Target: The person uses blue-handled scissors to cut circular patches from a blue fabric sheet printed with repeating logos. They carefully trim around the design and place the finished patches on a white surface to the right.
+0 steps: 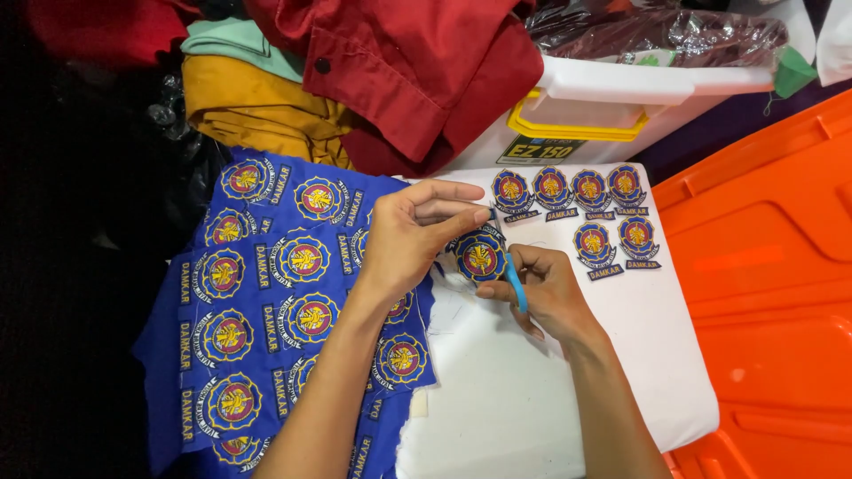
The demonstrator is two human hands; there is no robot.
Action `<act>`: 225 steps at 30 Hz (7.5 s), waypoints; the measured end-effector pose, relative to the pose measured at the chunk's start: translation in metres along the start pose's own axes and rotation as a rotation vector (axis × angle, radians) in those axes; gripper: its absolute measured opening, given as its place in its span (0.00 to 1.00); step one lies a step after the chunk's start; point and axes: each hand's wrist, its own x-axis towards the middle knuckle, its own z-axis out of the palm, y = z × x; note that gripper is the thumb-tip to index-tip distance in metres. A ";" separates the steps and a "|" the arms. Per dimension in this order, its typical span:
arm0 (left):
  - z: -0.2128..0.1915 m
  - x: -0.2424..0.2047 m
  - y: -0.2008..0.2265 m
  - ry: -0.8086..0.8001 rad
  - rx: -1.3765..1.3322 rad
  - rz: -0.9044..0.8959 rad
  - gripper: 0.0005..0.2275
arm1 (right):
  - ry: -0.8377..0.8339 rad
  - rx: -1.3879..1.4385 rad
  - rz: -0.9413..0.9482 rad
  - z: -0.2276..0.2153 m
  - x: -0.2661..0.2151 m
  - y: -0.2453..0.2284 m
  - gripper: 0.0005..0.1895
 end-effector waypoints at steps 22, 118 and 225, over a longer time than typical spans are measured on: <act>0.000 0.002 0.000 0.020 -0.034 0.014 0.15 | -0.035 0.037 -0.060 0.000 0.002 0.004 0.19; 0.124 -0.078 -0.003 -0.786 2.219 -0.111 0.42 | 0.986 -0.196 -0.310 -0.111 -0.061 0.075 0.11; 0.077 -0.207 -0.049 -0.872 1.136 0.747 0.39 | 0.877 0.163 -0.470 -0.112 -0.061 0.059 0.14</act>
